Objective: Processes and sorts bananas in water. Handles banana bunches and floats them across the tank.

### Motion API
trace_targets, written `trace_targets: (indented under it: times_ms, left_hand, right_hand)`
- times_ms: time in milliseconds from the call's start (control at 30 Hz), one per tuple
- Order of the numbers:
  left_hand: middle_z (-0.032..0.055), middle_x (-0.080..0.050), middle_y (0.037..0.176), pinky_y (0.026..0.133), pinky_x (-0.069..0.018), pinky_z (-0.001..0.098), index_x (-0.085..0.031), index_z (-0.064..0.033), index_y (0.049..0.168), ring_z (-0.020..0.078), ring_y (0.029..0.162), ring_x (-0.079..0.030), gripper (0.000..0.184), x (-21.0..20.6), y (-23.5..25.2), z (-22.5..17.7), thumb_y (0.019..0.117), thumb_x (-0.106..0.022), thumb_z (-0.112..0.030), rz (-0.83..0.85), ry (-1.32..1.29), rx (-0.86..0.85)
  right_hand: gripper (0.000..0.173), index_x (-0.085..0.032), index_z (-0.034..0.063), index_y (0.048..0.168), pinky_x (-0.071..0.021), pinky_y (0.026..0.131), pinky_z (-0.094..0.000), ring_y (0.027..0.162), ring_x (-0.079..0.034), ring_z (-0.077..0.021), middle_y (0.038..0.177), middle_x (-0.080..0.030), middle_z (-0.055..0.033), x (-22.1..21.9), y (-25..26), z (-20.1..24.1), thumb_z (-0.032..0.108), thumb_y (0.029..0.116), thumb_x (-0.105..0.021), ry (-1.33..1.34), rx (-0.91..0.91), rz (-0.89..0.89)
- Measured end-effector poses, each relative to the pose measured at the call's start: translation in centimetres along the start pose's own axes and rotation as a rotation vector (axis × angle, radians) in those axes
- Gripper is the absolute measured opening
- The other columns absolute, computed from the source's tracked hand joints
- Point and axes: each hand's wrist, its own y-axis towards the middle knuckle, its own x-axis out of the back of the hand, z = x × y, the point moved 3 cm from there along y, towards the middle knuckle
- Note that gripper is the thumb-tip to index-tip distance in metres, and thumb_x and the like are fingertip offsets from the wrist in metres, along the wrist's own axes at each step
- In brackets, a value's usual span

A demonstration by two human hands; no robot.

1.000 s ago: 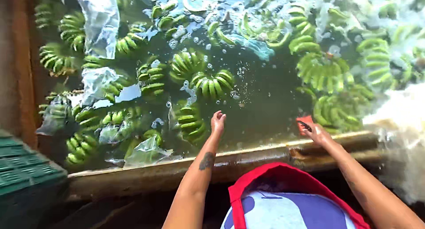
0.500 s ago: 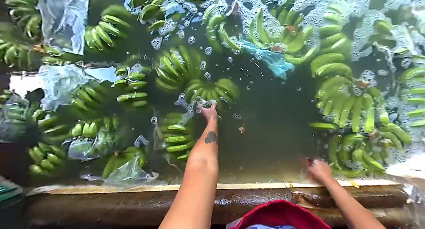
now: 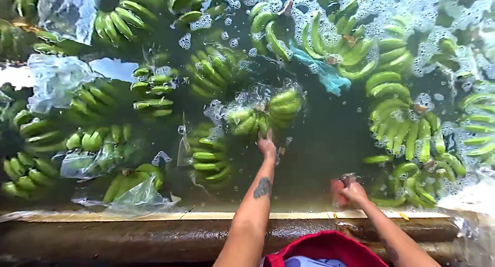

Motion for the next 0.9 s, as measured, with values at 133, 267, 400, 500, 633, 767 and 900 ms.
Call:
trace_targets:
  times_ms: [133,267,400,500,633,767,900]
  left_hand:
    - [0.0199,-0.041,0.155,0.110,-0.0438,0.0460,-0.023,-0.0056,0.159,0.0282,0.136,-0.048,0.055,0.2,-7.7,8.2,0.1127,-0.035,-0.033,0.074,-0.648,0.278]
    - [0.0116,-0.057,0.131,0.094,-0.0528,0.0489,-0.039,-0.0101,0.148,0.0237,0.114,-0.059,0.083,0.2,-8.0,7.2,0.1010,-0.010,-0.072,0.184,-0.961,0.456]
    - [0.0153,-0.053,0.135,0.098,-0.0481,0.0463,-0.041,-0.0053,0.145,0.0247,0.117,-0.054,0.046,-1.3,-5.3,8.3,0.1120,-0.033,-0.036,-0.026,-0.822,0.620]
    - [0.0194,-0.050,0.139,0.100,-0.0476,0.0462,-0.038,0.0006,0.147,0.0262,0.119,-0.053,0.042,-0.7,-5.9,7.9,0.1107,-0.040,-0.020,-0.038,-0.673,0.549]
    - [0.0243,-0.061,0.121,0.088,-0.0563,0.0450,-0.043,0.0049,0.142,0.0279,0.102,-0.063,0.047,0.9,-6.2,4.9,0.1028,-0.060,-0.013,-0.129,-0.469,0.387]
    - [0.0188,-0.064,0.098,0.068,-0.0554,0.0401,-0.052,0.0061,0.129,0.0224,0.077,-0.062,0.036,2.4,-6.7,3.2,0.0996,-0.064,-0.010,-0.128,-0.345,0.370]
    - [0.0138,-0.061,0.082,0.055,-0.0534,0.0351,-0.055,0.0064,0.122,0.0175,0.059,-0.058,0.042,3.9,-4.7,3.0,0.0900,-0.077,-0.009,-0.086,-0.194,0.337]
  right_hand:
    - [0.082,-0.043,0.0022,0.147,-0.0582,0.089,-0.0533,0.107,-0.067,-0.0340,0.126,-0.064,-0.0233,2.9,-1.0,2.1,0.017,0.0777,-0.084,0.523,0.238,-0.005]
    - [0.061,-0.044,0.0075,0.139,-0.0548,0.056,-0.0261,0.067,-0.064,-0.0086,0.095,-0.068,-0.0028,6.5,-2.5,5.6,0.030,0.0861,-0.066,0.999,0.326,0.068]
    - [0.042,-0.045,0.0119,0.132,-0.0461,0.046,-0.0204,0.054,-0.055,-0.0038,0.082,-0.066,0.0020,10.1,-3.2,12.2,0.031,0.0960,-0.056,1.001,0.445,0.198]
    - [0.078,-0.044,0.0118,0.149,-0.0526,0.060,-0.0266,0.072,-0.060,-0.0087,0.109,-0.067,-0.0046,10.4,-3.5,18.7,0.028,0.0794,-0.077,0.746,0.670,0.191]
    - [0.082,-0.048,0.0091,0.150,-0.0550,0.102,-0.0483,0.119,-0.065,-0.0279,0.134,-0.063,-0.0190,1.7,-2.6,25.8,0.019,0.0773,-0.085,0.513,0.806,0.168]
    - [0.064,-0.056,0.0212,0.147,-0.0511,0.093,-0.0669,0.117,-0.063,-0.0455,0.139,-0.059,-0.0240,1.0,-2.5,29.8,0.022,0.0866,-0.076,-0.037,0.734,-0.004]
    - [0.069,-0.057,0.0282,0.143,-0.0564,0.077,-0.0671,0.102,-0.067,-0.0458,0.140,-0.055,-0.0240,11.0,0.1,28.4,0.021,0.0800,-0.083,-0.098,0.666,-0.376]
